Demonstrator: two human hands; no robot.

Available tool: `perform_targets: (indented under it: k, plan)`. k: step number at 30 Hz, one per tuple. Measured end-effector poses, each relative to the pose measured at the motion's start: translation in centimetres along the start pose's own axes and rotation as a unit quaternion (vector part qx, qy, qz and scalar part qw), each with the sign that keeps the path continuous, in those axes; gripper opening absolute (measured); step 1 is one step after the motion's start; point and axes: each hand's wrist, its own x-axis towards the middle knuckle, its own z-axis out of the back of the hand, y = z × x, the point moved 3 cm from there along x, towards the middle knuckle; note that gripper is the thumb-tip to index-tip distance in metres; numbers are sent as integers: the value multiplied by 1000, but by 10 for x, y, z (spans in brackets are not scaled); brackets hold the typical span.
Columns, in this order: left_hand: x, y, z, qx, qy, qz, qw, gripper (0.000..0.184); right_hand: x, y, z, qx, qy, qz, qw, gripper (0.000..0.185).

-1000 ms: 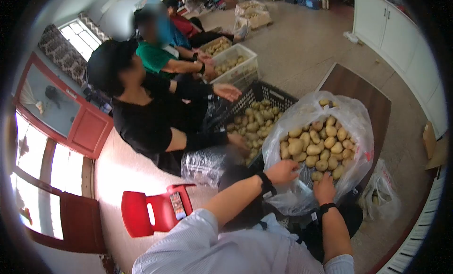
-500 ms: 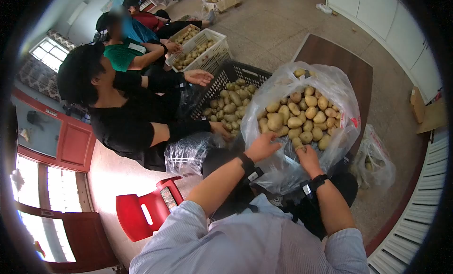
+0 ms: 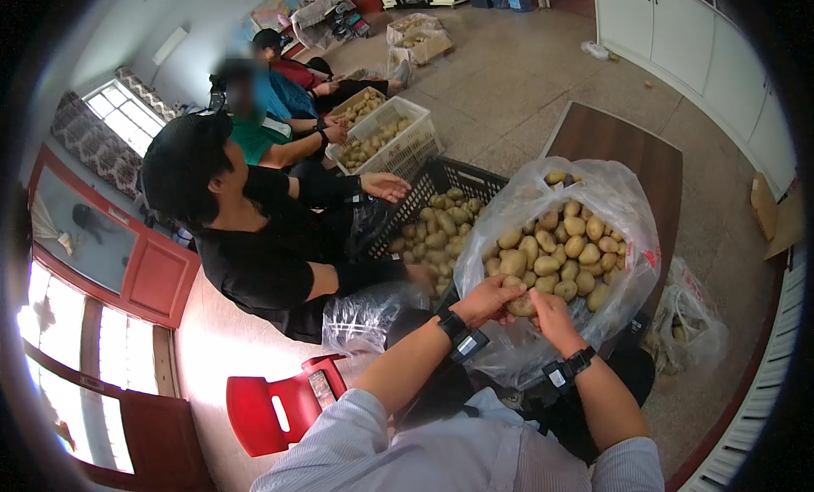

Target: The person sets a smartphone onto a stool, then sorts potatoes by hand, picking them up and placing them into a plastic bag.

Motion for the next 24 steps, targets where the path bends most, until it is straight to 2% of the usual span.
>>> perform_targets:
  k: [4, 5, 6, 7, 8, 10, 13, 15, 19, 22, 24]
  plan:
    - [-1, -12, 15, -64, -49, -33, 996, 41, 8, -13, 25, -99, -65, 48, 992, 34]
    - [-2, -19, 24, -91, -56, -52, 993, 40, 7, -14, 33, -228, -144, 128, 955, 32]
    - [-1, -24, 34, -116, -63, -73, 989, 41, 4, -7, 36, -349, -219, 204, 888, 31]
    - [0, -28, 46, -136, -80, -77, 985, 38, 2, -9, 44, -366, -217, 110, 898, 33]
    - [-1, -32, 54, -135, -80, -78, 985, 38, 2, -10, 46, -366, -218, 112, 898, 33]
    - [-3, -38, 73, -219, -158, -108, 957, 35, 1, -12, 55, -444, -262, 145, 844, 45]
    - [12, -22, 116, -278, -172, -114, 938, 35, 2, -21, 56, -502, -250, 143, 815, 54]
    - [12, -19, 135, -315, -216, -105, 918, 38, 2, -15, 51, -505, -234, 122, 822, 56]
    - [17, -5, 171, -350, -236, -101, 901, 39, 3, -10, 45, -522, -206, 81, 823, 62]
    - [15, -3, 183, -316, -289, -122, 895, 38, 5, -14, 46, -519, -236, 67, 819, 66]
    - [37, 19, 216, -289, -286, -122, 906, 35, 8, -18, 49, -528, -240, 84, 810, 67]
